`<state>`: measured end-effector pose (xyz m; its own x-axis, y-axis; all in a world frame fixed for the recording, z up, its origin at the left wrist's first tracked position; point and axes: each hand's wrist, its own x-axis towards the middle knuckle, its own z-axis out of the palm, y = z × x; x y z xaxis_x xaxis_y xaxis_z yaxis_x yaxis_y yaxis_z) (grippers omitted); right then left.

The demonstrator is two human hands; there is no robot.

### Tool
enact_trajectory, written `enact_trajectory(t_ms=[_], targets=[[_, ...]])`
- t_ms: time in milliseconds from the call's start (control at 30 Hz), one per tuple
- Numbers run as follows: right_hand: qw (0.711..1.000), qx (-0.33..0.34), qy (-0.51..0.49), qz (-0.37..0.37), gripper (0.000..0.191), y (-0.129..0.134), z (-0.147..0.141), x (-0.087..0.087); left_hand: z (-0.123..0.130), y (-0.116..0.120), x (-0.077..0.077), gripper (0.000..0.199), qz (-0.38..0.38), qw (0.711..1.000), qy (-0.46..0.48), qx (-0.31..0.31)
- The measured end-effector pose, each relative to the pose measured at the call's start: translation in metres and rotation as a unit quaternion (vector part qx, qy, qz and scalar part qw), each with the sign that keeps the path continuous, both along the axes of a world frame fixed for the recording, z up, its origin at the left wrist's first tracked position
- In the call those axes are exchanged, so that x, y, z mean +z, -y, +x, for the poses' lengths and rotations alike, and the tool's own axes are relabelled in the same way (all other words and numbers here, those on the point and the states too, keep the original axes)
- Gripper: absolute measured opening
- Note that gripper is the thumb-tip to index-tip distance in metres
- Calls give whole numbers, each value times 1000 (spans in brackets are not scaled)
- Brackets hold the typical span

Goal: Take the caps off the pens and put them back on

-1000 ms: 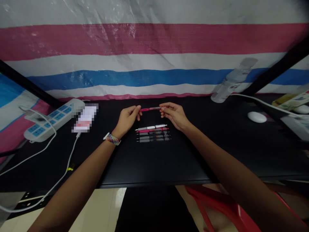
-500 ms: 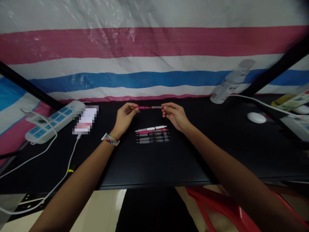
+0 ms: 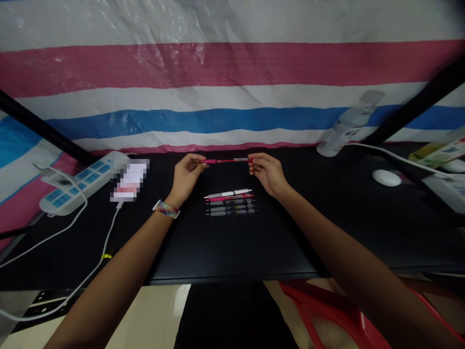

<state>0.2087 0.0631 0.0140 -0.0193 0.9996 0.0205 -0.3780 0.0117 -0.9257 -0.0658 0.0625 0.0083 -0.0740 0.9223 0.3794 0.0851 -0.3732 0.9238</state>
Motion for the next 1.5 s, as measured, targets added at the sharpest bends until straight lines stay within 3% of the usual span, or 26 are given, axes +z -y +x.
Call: enact_trajectory(t_ms=[600, 800, 967, 1167, 1333, 1500], targets=[[1000, -8, 11, -8, 11, -1, 0, 1, 1, 2, 2, 16, 0, 1000, 10, -5], [997, 64, 35, 12, 19, 5, -4, 2, 7, 8, 5, 21, -15, 997, -26, -65], [997, 64, 42, 13, 23, 7, -5, 2, 9, 11, 8, 30, -27, 996, -39, -70], [996, 73, 39, 15, 28, 9, -7, 3, 10, 11, 7, 21, -12, 996, -54, -76], [996, 78, 34, 20, 28, 10, -9, 4, 12, 13, 8, 45, 7, 996, -45, -72], [996, 82, 40, 23, 25, 11, -9, 3, 12, 13, 10, 25, -7, 994, -83, -68]])
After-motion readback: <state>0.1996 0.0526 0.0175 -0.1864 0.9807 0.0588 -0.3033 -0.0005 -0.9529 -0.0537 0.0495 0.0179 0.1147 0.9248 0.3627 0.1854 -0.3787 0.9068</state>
